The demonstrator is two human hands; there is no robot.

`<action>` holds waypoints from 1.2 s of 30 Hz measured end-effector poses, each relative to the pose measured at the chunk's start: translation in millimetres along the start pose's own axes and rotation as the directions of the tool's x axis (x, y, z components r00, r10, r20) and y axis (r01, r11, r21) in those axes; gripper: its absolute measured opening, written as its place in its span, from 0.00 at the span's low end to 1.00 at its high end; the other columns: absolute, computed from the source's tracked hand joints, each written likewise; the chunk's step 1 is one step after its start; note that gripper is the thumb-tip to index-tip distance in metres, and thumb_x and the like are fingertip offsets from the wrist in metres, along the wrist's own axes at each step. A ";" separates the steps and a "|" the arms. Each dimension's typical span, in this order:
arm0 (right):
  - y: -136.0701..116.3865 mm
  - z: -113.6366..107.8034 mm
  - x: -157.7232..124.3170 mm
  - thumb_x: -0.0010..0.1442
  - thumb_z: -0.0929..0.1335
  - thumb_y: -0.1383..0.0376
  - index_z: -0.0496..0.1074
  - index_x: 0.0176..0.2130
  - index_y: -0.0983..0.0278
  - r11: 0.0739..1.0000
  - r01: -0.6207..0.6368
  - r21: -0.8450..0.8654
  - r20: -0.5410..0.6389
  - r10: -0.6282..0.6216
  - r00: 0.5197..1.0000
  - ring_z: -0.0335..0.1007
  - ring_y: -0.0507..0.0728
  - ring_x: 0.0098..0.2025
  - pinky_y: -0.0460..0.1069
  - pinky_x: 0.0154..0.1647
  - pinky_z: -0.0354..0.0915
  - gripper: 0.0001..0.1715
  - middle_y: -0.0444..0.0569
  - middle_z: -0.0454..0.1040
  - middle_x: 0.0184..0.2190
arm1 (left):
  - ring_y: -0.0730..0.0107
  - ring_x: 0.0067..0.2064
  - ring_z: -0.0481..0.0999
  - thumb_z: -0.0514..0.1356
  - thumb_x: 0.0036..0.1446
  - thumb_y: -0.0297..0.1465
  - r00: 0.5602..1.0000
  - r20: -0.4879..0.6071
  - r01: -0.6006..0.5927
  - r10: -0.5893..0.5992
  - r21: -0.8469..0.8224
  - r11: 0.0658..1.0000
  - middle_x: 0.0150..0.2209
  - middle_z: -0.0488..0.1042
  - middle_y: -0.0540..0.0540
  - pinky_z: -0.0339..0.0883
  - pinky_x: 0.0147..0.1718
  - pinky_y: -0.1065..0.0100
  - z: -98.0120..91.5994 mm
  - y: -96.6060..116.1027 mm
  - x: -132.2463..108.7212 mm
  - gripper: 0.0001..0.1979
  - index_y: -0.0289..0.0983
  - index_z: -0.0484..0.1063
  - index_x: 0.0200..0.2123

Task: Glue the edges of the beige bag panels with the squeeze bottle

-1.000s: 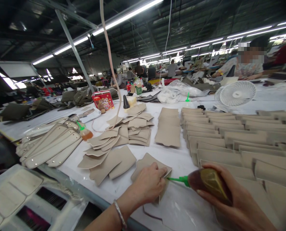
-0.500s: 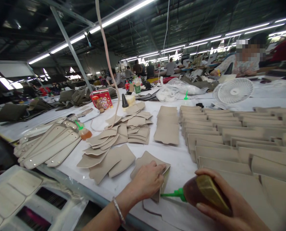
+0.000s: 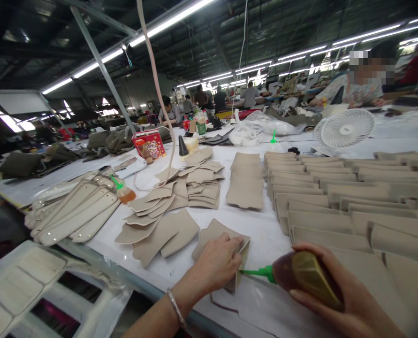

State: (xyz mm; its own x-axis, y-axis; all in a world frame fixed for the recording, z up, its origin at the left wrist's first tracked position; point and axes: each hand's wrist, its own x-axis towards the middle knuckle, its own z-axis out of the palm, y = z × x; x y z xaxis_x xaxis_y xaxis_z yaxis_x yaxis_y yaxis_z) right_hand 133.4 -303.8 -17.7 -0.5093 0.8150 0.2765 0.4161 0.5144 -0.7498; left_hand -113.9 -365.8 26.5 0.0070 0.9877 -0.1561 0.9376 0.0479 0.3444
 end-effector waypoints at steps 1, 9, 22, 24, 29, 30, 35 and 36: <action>-0.5 0.2 -0.4 0.53 0.72 0.48 0.64 0.54 0.55 1.000 0.004 0.027 0.026 -0.005 1.000 0.75 0.62 0.43 0.49 0.40 0.73 0.33 0.49 0.74 0.47 | 0.59 0.42 0.75 0.46 0.61 0.31 1.000 0.000 -0.001 0.001 -0.001 1.000 0.43 0.72 0.45 0.66 0.42 0.63 -0.1 0.0 0.0 0.22 0.46 0.66 0.57; 8.8 -1.5 -1.0 0.55 0.72 0.50 0.60 0.56 0.54 0.997 0.060 -0.056 0.016 -0.059 0.998 0.75 0.59 0.43 0.46 0.40 0.72 0.33 0.47 0.72 0.47 | 0.57 0.43 0.75 0.46 0.61 0.32 1.000 -0.023 -0.013 0.013 -0.008 1.000 0.43 0.72 0.45 0.67 0.42 0.61 4.1 -3.1 -0.1 0.23 0.45 0.65 0.59; 3.3 -11.8 13.7 0.59 0.69 0.49 0.58 0.55 0.52 0.990 0.091 -0.104 0.018 -0.089 0.996 0.73 0.58 0.45 0.47 0.43 0.71 0.29 0.45 0.71 0.48 | 0.56 0.44 0.75 0.49 0.59 0.33 0.999 -0.043 -0.014 0.012 -0.052 0.999 0.46 0.73 0.44 0.68 0.45 0.60 7.0 -5.1 3.8 0.24 0.44 0.66 0.58; 5.3 -10.7 13.8 0.58 0.69 0.49 0.58 0.56 0.52 0.989 0.112 -0.094 0.024 -0.110 0.994 0.74 0.58 0.43 0.46 0.41 0.71 0.30 0.45 0.72 0.46 | 0.55 0.45 0.75 0.49 0.59 0.33 0.999 -0.043 -0.017 0.014 -0.064 0.998 0.46 0.73 0.44 0.68 0.45 0.59 7.4 -4.6 3.9 0.24 0.43 0.66 0.59; 4.6 -10.0 21.9 0.57 0.70 0.49 0.61 0.53 0.52 0.968 0.203 -0.147 -0.054 -0.212 0.976 0.76 0.59 0.38 0.47 0.36 0.74 0.28 0.45 0.74 0.43 | 0.55 0.44 0.75 0.48 0.58 0.31 0.999 -0.040 -0.013 0.011 -0.071 0.997 0.45 0.73 0.43 0.68 0.44 0.59 7.2 -3.4 3.5 0.25 0.42 0.67 0.58; 3.1 -10.4 23.3 0.57 0.70 0.49 0.61 0.53 0.52 0.966 0.206 -0.153 -0.051 -0.216 0.975 0.76 0.59 0.39 0.47 0.36 0.74 0.28 0.45 0.74 0.43 | 0.55 0.44 0.75 0.48 0.58 0.31 0.999 -0.042 -0.014 0.011 -0.077 0.997 0.45 0.73 0.43 0.68 0.44 0.59 7.1 -3.7 3.7 0.25 0.43 0.67 0.58; -2.6 -13.4 27.7 0.58 0.70 0.49 0.60 0.53 0.51 0.962 0.246 -0.121 -0.012 -0.249 0.968 0.76 0.56 0.36 0.45 0.33 0.74 0.28 0.43 0.74 0.41 | 0.55 0.44 0.75 0.48 0.58 0.32 0.999 -0.041 -0.016 0.012 -0.095 0.995 0.45 0.73 0.44 0.67 0.44 0.59 7.0 -5.5 5.1 0.25 0.43 0.67 0.58; -2.4 -14.2 29.5 0.59 0.69 0.49 0.60 0.53 0.51 0.961 0.244 -0.131 -0.028 -0.250 0.968 0.76 0.56 0.36 0.45 0.33 0.74 0.27 0.43 0.74 0.41 | 0.55 0.44 0.75 0.48 0.58 0.32 0.999 -0.039 -0.015 0.012 -0.094 0.995 0.44 0.73 0.44 0.67 0.44 0.60 6.8 -5.5 5.3 0.25 0.44 0.67 0.58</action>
State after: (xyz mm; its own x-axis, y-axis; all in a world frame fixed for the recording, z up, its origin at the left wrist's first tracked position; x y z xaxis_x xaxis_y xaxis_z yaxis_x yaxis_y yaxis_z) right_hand 128.0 -277.1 0.8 -0.5758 0.6679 0.4716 0.3744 0.7282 -0.5741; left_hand -116.6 -361.8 17.5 0.0040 0.9933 -0.1156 0.9005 0.0467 0.4323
